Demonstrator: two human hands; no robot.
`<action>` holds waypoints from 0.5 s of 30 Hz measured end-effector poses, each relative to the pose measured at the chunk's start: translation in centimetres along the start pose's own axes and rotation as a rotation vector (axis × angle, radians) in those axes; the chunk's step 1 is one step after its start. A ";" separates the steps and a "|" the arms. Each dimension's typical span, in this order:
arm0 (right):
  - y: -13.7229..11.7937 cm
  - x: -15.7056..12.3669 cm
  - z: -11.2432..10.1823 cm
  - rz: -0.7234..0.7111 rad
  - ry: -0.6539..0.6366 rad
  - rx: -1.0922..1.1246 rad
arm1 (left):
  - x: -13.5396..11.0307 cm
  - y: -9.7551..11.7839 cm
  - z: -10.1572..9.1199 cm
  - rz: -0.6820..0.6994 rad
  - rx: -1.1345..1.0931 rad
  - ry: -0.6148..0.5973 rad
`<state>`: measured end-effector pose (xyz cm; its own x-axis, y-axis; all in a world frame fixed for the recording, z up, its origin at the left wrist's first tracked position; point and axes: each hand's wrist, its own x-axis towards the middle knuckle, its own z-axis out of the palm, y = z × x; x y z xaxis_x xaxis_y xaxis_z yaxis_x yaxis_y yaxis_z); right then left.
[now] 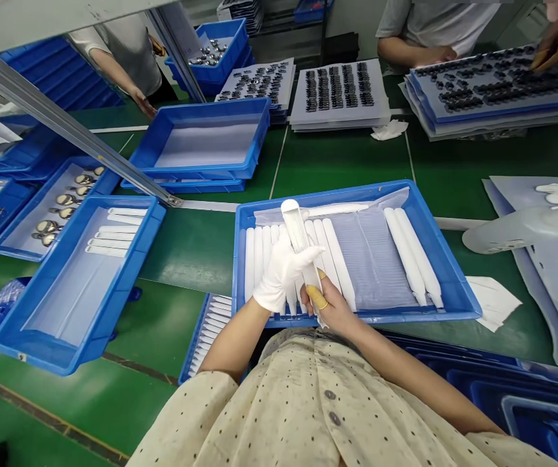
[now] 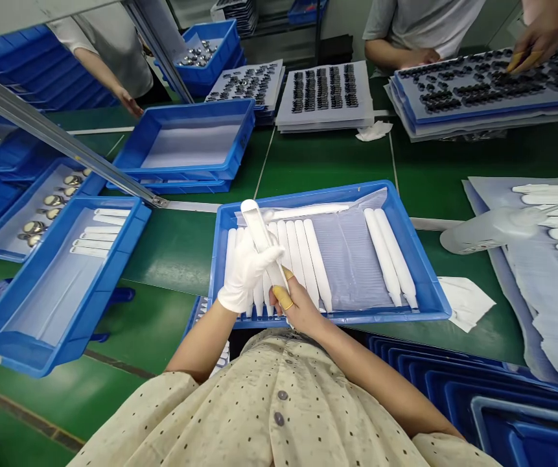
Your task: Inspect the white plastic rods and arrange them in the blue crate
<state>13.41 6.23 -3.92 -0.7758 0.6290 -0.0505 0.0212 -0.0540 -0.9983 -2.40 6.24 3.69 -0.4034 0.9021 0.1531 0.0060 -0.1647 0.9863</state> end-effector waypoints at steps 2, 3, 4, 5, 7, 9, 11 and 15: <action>0.8 -0.6 0.4 -0.006 0.029 0.014 | 1.1 0.8 -0.1 0.190 0.115 0.120; 1.1 -0.9 0.3 -0.007 0.028 0.006 | 1.5 1.1 -0.2 0.258 0.136 0.148; 1.3 -1.1 0.0 -0.010 0.028 -0.005 | 1.9 1.4 -0.2 0.298 0.141 0.158; 1.5 -1.3 -0.3 -0.014 0.029 -0.017 | 2.2 1.6 -0.1 0.317 0.140 0.154; 1.4 -1.7 -0.9 -0.014 0.034 -0.029 | 2.5 2.0 0.2 0.330 0.145 0.125; 1.1 -2.2 -1.2 0.003 0.027 0.013 | 2.5 2.2 0.6 0.327 0.159 0.102; 0.8 -2.8 -1.2 0.038 0.004 0.113 | 2.5 2.2 0.9 0.282 0.165 0.096; 0.1 -3.9 -0.8 0.100 -0.088 0.303 | 2.6 1.3 1.4 0.139 0.112 0.058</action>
<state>16.98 4.42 -3.82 -0.8312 0.5401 -0.1321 -0.0780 -0.3484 -0.9341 -2.21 8.93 5.49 -0.4435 0.8487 0.2880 0.1661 -0.2380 0.9570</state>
